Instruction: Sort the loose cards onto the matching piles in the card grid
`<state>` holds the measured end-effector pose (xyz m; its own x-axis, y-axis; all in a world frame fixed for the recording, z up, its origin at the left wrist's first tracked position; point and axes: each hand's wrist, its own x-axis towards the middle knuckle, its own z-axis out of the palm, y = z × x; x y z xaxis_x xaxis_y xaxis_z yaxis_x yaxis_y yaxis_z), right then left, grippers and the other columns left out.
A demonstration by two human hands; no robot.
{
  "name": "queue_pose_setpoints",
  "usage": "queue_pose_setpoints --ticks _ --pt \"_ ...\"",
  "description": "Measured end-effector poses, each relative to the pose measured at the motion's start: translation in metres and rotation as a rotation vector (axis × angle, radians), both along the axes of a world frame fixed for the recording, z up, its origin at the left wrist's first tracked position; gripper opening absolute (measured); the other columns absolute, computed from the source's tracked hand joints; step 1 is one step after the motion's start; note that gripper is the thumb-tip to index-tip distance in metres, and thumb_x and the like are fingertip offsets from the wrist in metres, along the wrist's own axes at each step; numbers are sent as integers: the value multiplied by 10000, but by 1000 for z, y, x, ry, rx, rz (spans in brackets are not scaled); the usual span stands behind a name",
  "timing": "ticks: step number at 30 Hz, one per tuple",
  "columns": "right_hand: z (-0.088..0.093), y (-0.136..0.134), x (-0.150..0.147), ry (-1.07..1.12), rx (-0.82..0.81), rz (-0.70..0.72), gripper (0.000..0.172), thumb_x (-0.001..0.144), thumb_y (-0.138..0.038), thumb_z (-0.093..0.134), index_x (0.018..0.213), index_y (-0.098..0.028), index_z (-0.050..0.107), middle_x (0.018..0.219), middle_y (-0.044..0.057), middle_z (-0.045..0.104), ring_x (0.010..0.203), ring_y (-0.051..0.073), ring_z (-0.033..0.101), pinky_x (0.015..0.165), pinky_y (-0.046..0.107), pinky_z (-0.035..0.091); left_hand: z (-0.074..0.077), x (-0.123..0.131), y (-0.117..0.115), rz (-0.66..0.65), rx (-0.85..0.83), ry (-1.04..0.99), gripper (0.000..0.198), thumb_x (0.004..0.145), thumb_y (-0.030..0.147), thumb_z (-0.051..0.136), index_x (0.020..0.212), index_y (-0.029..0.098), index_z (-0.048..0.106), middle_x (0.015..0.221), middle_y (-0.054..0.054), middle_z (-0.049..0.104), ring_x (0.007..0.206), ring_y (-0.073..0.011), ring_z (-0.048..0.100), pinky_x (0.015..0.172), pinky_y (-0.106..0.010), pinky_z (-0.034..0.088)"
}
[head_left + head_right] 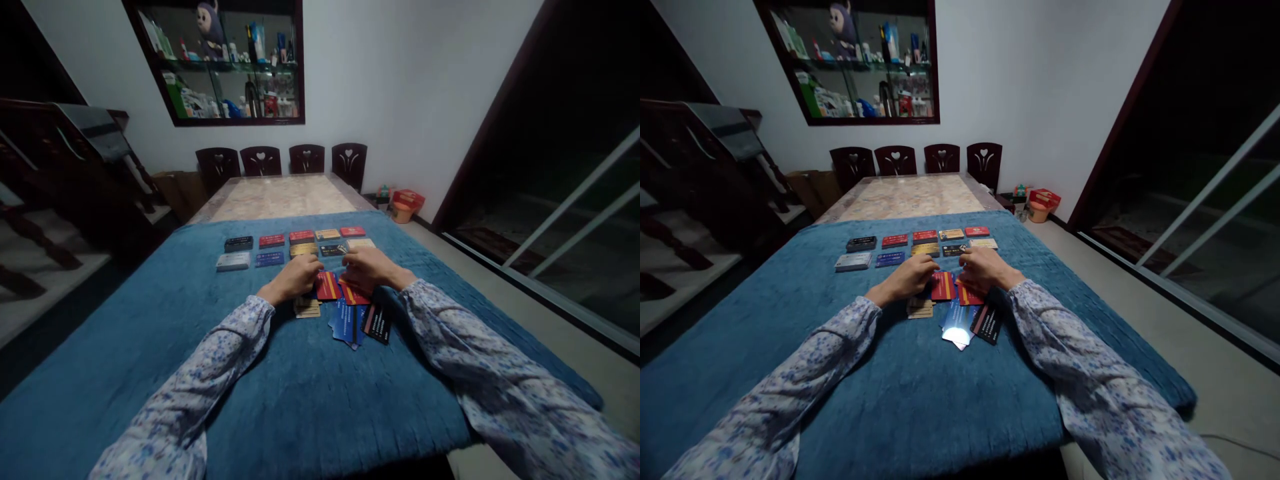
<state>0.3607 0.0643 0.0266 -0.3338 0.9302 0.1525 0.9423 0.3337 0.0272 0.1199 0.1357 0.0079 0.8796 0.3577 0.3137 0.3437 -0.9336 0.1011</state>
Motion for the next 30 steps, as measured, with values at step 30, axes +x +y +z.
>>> queue_pose_setpoints --ticks 30 --pt "-21 -54 37 252 -120 107 327 960 -414 627 1157 -186 754 1162 136 705 1083 264 630 934 382 494 -8 53 -21 -240 -134 166 456 791 67 577 1205 200 711 1222 -113 719 1107 -265 654 985 -375 489"
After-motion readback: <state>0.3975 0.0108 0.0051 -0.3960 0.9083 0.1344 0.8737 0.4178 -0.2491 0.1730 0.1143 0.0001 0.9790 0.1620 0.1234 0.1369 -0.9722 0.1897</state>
